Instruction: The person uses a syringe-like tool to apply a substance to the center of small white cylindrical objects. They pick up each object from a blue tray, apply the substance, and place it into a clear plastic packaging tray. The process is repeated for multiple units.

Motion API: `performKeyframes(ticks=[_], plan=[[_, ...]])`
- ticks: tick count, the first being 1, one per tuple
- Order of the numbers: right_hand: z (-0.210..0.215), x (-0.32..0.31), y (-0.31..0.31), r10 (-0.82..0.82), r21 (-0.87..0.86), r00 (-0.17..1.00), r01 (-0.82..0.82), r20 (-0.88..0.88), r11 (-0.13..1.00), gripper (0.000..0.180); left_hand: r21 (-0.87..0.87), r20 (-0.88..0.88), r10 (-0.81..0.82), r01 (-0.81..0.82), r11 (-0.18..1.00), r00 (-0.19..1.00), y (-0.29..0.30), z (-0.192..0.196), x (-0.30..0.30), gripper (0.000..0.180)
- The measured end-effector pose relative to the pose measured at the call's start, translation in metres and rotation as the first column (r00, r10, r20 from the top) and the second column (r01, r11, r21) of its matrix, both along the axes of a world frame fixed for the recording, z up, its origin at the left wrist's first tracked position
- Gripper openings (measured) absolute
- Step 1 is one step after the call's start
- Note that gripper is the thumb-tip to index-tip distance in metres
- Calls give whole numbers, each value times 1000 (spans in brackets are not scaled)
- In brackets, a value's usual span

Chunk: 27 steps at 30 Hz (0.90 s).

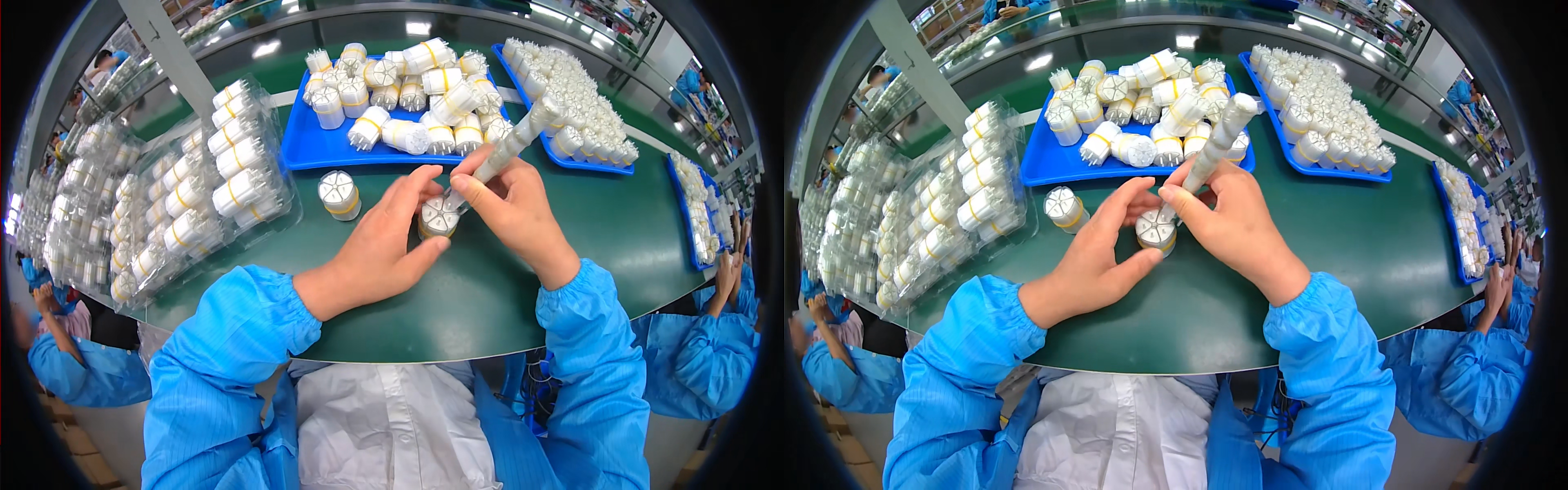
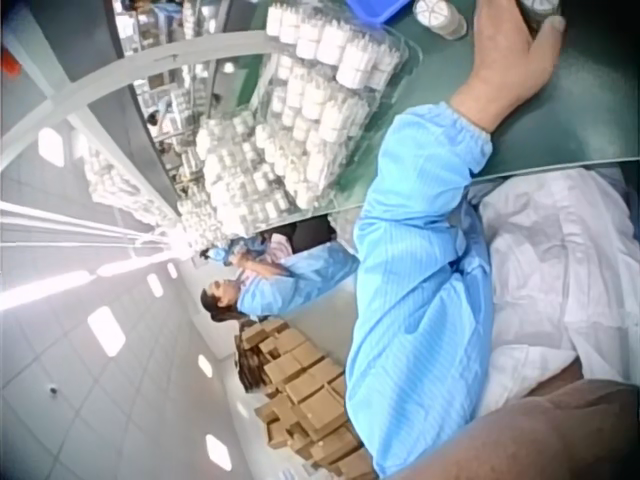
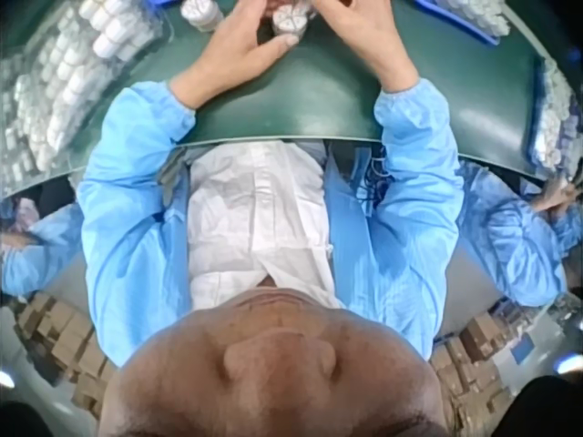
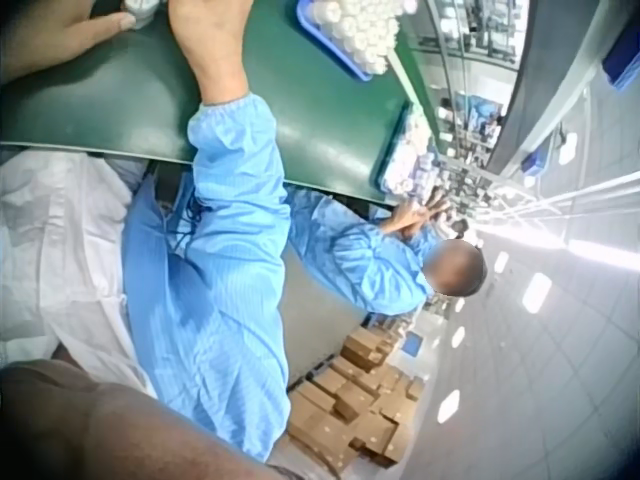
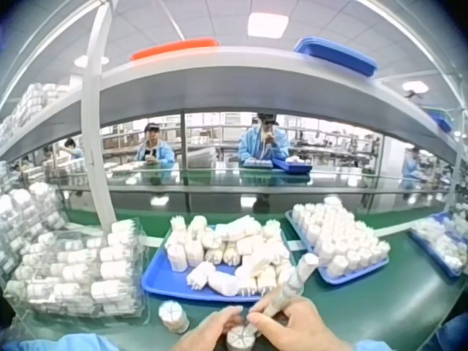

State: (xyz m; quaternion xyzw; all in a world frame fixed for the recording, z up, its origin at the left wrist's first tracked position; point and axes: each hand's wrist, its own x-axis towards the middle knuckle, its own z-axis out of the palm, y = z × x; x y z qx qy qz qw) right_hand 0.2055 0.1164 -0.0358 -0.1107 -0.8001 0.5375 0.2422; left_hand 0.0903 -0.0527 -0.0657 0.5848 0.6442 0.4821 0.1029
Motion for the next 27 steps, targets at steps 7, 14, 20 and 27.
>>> performKeyframes(ticks=[7,14,20,27], plan=[[-3,-1,-1,-41,7,991,42,-130,999,14,-33,-144,78,-83,996,987,-3,9,4,73],[-9,-2,5,-97,67,988,105,-122,992,16,-202,-353,110,-190,961,929,-61,51,15,69],[-1,-5,-10,-147,121,985,157,-89,980,16,-155,-654,231,-426,891,720,-71,59,-19,67],[-11,-6,-2,-101,137,986,120,-135,983,10,-284,-679,156,-453,845,717,-54,48,-49,38]])
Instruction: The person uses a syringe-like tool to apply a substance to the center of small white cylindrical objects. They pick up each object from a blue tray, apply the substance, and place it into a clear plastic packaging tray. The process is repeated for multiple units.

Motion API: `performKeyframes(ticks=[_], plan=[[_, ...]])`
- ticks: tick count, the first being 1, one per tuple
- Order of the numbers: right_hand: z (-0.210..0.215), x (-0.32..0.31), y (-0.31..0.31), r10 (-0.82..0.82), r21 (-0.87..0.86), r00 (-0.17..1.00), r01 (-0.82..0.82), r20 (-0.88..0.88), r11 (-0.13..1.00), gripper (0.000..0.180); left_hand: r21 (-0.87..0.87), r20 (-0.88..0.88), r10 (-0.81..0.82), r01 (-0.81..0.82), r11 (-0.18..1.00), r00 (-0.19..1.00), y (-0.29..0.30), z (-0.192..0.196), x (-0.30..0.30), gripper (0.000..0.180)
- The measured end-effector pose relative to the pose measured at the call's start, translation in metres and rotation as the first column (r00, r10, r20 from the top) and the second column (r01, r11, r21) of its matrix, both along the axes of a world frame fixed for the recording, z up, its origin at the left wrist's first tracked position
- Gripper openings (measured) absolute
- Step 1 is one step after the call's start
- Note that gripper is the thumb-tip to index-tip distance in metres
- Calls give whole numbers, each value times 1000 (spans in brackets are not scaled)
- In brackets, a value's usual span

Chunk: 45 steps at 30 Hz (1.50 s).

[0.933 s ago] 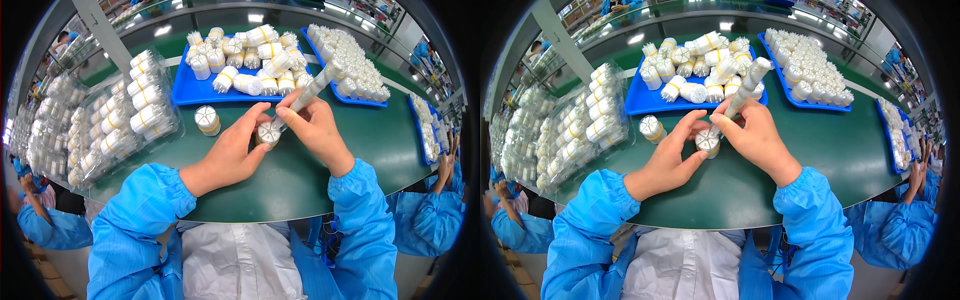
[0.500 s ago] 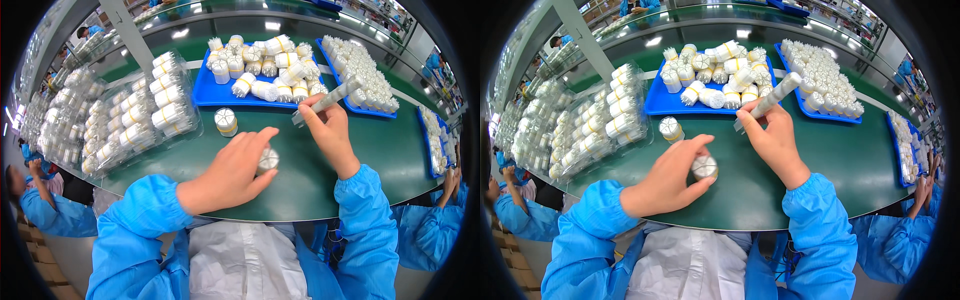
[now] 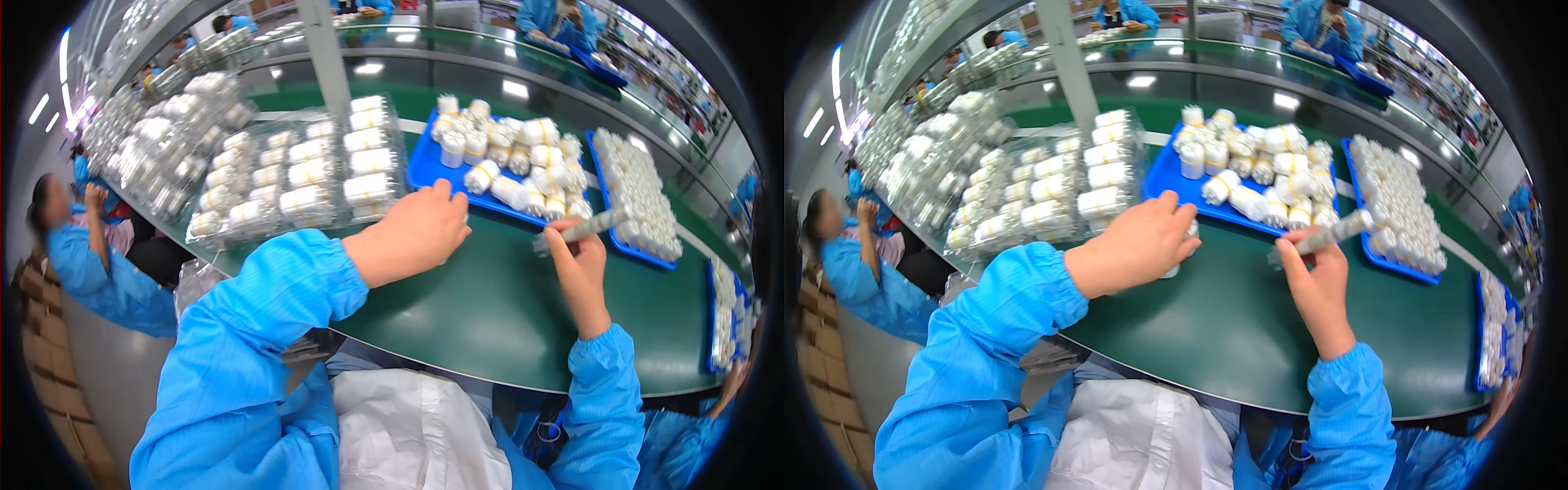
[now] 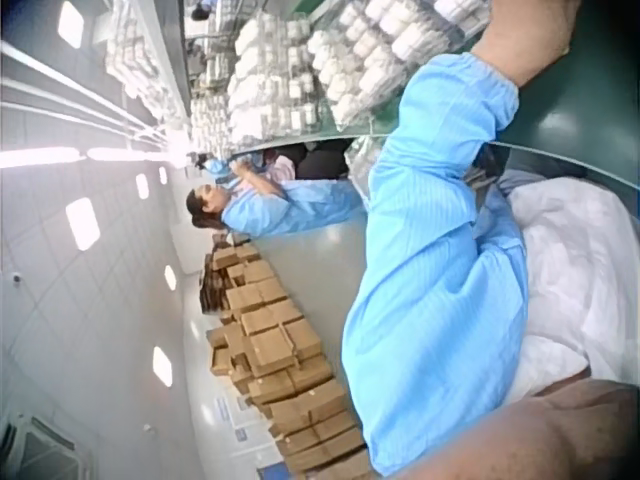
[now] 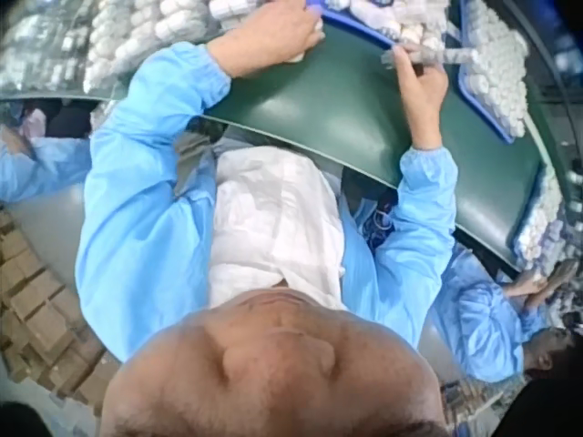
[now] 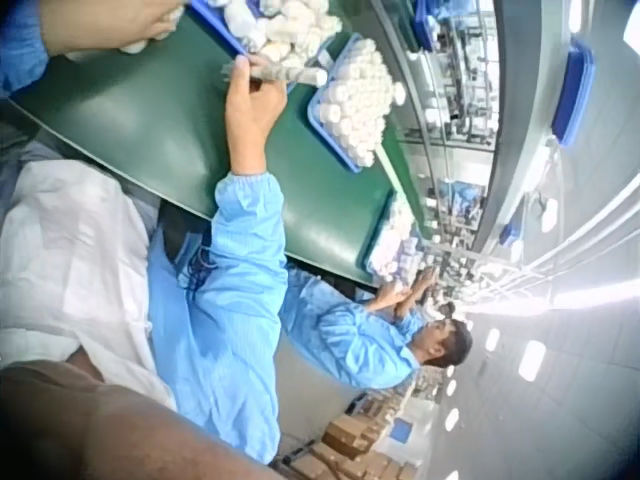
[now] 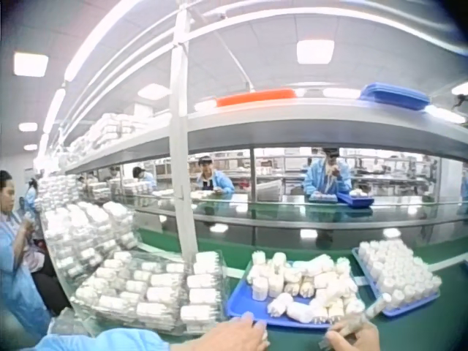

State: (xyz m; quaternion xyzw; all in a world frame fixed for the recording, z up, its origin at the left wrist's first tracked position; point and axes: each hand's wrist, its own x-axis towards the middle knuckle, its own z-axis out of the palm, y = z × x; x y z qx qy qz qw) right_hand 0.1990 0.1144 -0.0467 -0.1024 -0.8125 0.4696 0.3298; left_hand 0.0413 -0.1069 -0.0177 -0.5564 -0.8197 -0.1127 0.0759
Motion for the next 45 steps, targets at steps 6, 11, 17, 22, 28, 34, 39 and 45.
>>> performKeyframes(ticks=[6,11,17,22,28,34,39,45], plan=[[-8,4,4,13,23,1000,-14,24,1000,9,172,154,54,-81,982,987,-24,49,-27,37],[-2,1,-5,52,90,999,-51,-11,995,9,256,9,376,-366,895,927,-81,84,-133,45],[-3,0,-8,42,155,999,-45,19,987,12,-69,-376,561,-626,777,737,-98,72,-233,38],[-3,0,-2,6,143,999,-12,38,990,13,-137,-485,382,-500,855,787,-80,53,-244,34],[-1,2,-5,36,245,999,-30,-19,969,14,-27,-456,326,-379,925,828,-44,83,-237,34],[-4,0,-7,39,310,998,-24,-42,950,14,-55,-27,48,-50,997,998,41,62,-161,38],[-2,2,-6,-9,263,1000,1,28,965,16,-114,-113,-9,-4,994,994,77,24,-141,51],[-5,-1,-5,5,198,999,-14,46,980,21,-89,-71,43,-49,995,997,70,35,-128,48]])
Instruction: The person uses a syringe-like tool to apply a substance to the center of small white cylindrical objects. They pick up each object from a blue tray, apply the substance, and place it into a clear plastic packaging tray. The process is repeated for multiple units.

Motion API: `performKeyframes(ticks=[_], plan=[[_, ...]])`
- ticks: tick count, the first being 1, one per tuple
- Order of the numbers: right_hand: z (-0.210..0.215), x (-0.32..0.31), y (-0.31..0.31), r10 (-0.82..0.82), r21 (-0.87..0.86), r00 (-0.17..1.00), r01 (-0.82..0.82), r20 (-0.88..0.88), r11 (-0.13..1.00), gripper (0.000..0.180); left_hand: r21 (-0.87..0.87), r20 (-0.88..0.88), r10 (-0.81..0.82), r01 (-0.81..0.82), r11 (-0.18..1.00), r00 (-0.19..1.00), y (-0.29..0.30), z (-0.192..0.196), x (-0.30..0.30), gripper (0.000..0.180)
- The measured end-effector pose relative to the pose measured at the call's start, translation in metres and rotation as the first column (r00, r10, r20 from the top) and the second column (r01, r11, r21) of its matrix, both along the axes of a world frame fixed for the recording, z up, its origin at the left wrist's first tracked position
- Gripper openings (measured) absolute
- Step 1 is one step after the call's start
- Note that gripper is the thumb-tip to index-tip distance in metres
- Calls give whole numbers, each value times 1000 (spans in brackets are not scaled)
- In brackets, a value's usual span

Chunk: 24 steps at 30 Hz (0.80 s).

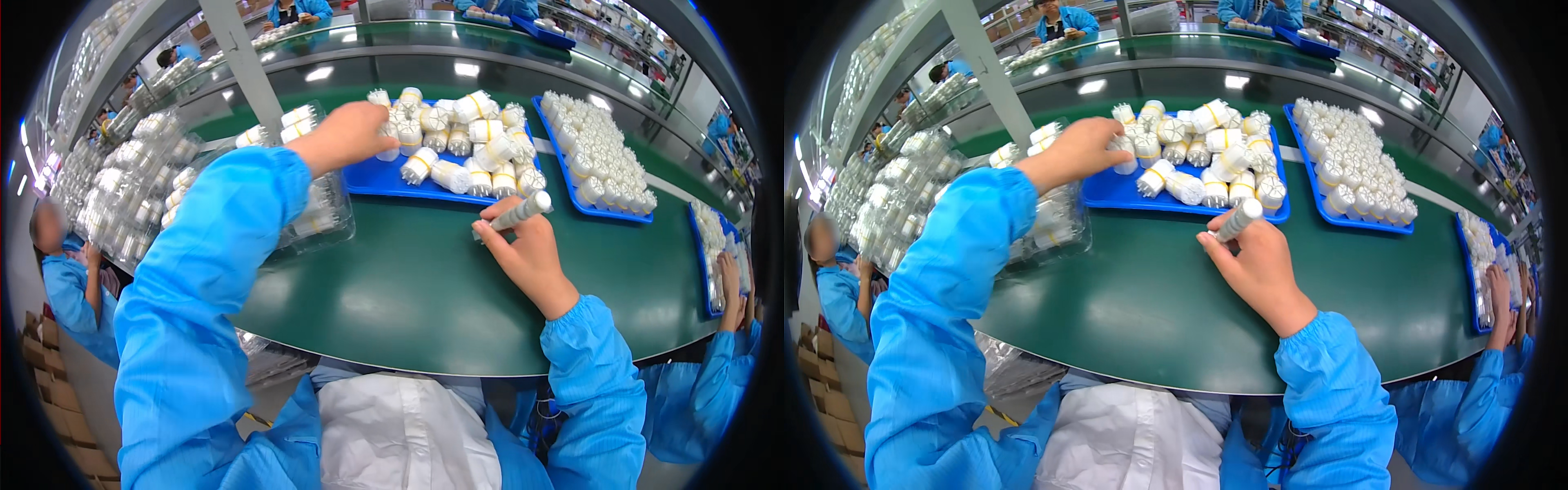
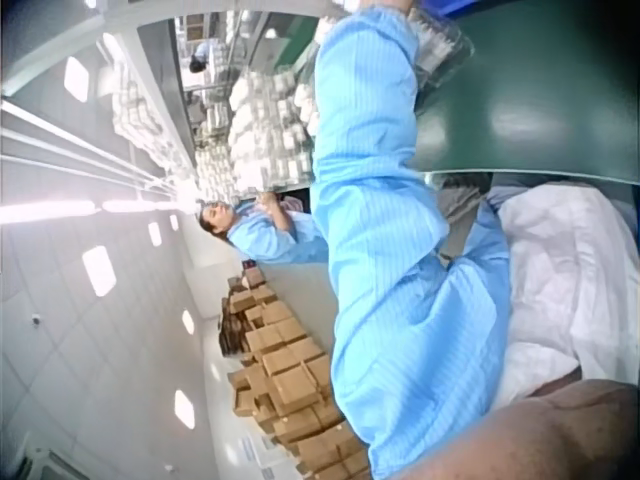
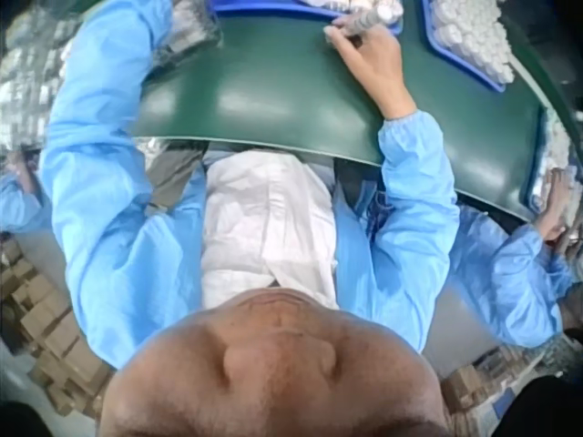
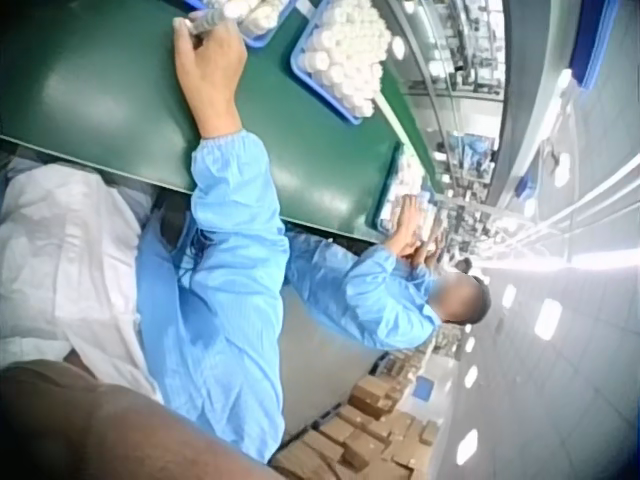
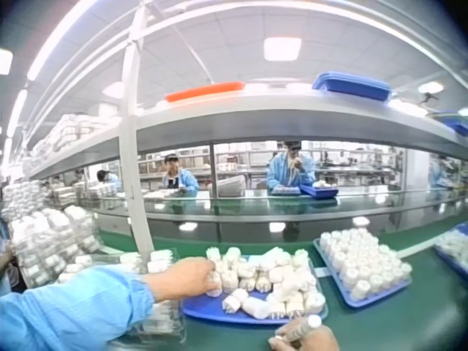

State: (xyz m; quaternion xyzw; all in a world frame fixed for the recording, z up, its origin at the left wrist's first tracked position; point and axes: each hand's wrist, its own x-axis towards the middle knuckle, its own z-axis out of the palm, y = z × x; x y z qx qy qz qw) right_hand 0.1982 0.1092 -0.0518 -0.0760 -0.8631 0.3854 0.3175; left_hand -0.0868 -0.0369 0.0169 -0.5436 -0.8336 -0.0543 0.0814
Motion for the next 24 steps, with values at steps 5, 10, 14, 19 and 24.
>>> performKeyframes(ticks=[5,10,14,19,24], plan=[[15,10,1,-22,-100,1000,20,-18,995,21,286,196,-206,145,947,959,-21,29,84,39],[22,7,-9,47,-270,986,-90,-161,959,16,390,320,-421,287,875,849,-39,-35,146,44],[21,9,-8,65,-259,993,-90,-103,962,16,482,550,-430,148,863,716,-34,-59,160,46],[14,8,-9,82,-136,994,-91,-72,986,16,544,562,-481,137,828,673,-32,-73,158,48],[16,7,-12,76,-130,997,-77,-16,988,18,573,525,-489,135,808,697,-31,-76,161,48]])
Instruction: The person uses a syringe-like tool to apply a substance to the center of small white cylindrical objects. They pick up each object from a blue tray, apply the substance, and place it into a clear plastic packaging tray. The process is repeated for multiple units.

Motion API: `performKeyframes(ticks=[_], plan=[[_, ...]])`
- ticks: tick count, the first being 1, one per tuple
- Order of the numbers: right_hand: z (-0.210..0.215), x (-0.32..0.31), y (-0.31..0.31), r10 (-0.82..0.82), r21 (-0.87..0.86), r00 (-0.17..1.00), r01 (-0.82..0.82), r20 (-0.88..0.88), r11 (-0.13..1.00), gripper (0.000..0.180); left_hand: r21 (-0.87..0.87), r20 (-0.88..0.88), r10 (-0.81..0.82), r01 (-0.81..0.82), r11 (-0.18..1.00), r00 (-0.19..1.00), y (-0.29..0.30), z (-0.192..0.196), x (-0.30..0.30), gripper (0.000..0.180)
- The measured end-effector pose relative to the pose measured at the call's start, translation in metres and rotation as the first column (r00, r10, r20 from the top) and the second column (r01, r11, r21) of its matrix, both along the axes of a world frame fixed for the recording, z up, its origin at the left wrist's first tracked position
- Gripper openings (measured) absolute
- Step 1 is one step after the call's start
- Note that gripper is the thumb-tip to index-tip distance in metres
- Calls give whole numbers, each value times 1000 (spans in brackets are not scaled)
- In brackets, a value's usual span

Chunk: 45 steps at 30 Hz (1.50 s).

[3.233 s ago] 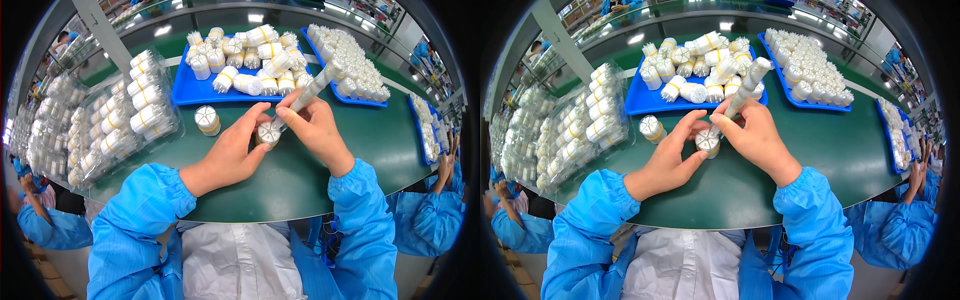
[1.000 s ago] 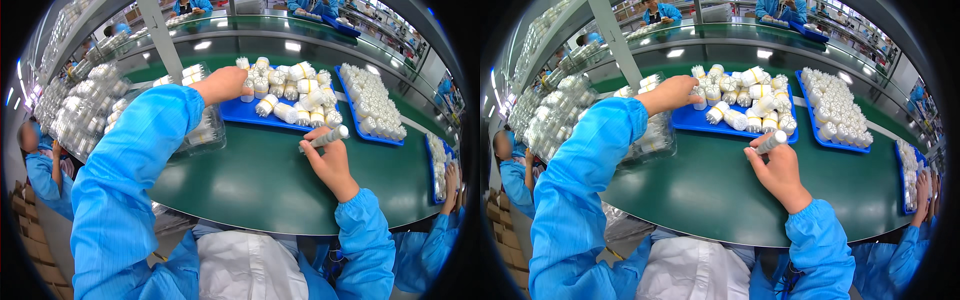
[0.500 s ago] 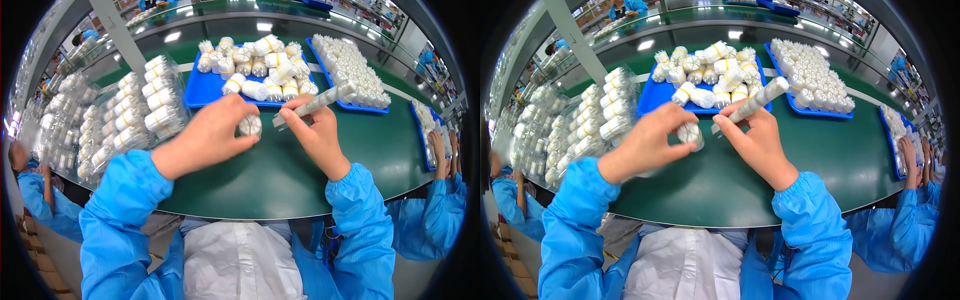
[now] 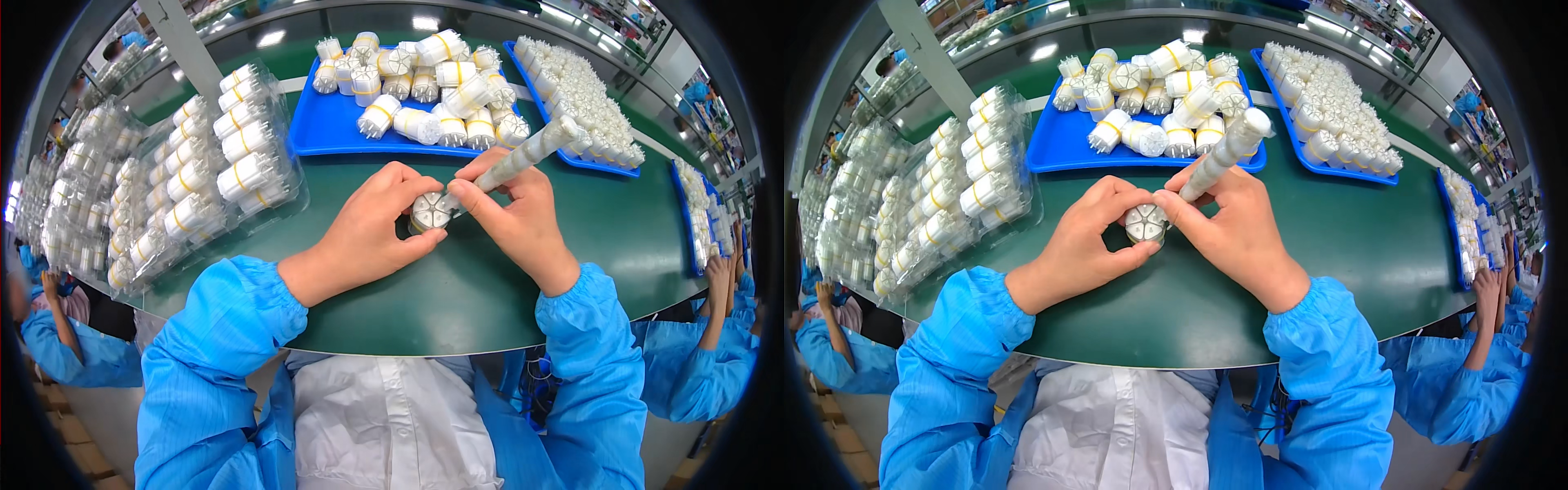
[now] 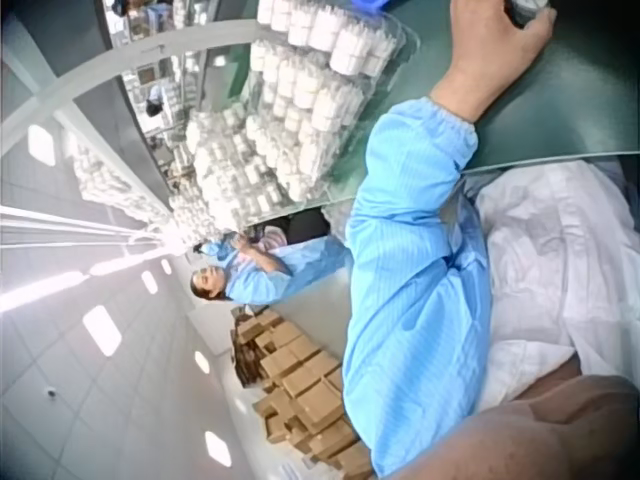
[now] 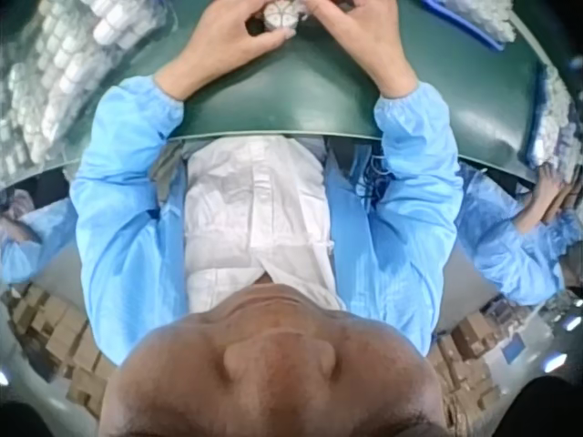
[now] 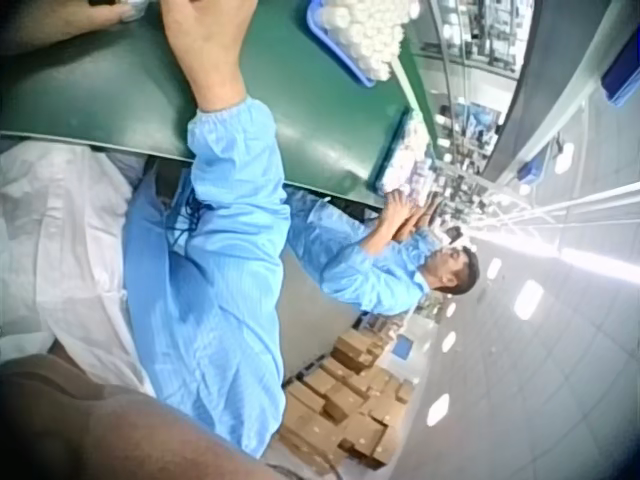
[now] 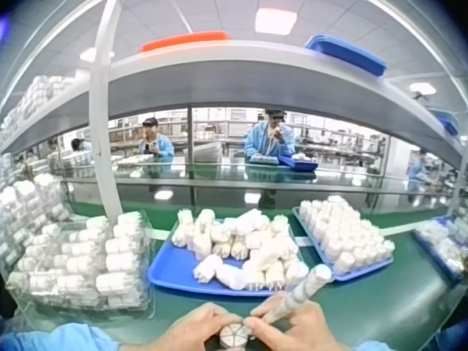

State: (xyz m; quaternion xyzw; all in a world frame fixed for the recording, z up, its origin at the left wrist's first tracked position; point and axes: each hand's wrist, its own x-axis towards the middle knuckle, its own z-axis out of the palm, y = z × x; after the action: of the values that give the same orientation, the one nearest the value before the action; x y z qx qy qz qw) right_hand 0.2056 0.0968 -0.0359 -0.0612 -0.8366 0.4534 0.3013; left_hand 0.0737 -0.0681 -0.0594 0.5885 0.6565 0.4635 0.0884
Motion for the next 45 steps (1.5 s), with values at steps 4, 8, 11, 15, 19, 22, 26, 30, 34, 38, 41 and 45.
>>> performKeyframes(ticks=[4,8,11,15,19,22,26,30,34,38,41,45], plan=[[-2,-3,-4,15,-75,1000,-14,16,997,17,43,-70,57,-54,998,996,3,0,4,46],[-2,-1,-3,-4,-117,1000,3,-8,993,15,52,-125,93,-87,995,988,4,-3,4,56],[-4,-2,2,-13,-193,999,3,-50,981,14,83,-65,81,-76,994,995,2,-5,5,64],[-4,-2,4,-23,-122,1000,21,-9,992,13,68,27,45,-46,997,999,2,-6,6,68],[-3,-3,5,-23,-137,999,27,25,990,14,74,46,31,-34,997,998,2,-9,5,69],[-4,-3,3,-26,-84,999,29,33,996,14,89,19,33,-35,995,999,3,-12,4,67],[-1,-3,-2,-4,-98,999,8,50,995,14,70,-109,91,-84,994,990,3,-6,5,63],[-5,-4,-1,-14,-25,1000,14,-1,1000,13,-11,-202,106,-111,994,974,5,-6,2,61],[-2,-4,3,-33,-232,998,18,-59,973,12,48,-129,94,-88,995,987,3,-9,3,62],[1,-2,4,-6,-209,1000,5,-3,978,12,36,0,23,-23,999,1000,1,-8,5,67],[-1,-2,4,11,-160,999,-4,41,987,13,14,-4,18,-18,1000,1000,1,-9,6,70],[-5,-4,1,31,-149,999,-24,42,989,13,34,-34,36,-34,999,999,1,-5,6,72]])
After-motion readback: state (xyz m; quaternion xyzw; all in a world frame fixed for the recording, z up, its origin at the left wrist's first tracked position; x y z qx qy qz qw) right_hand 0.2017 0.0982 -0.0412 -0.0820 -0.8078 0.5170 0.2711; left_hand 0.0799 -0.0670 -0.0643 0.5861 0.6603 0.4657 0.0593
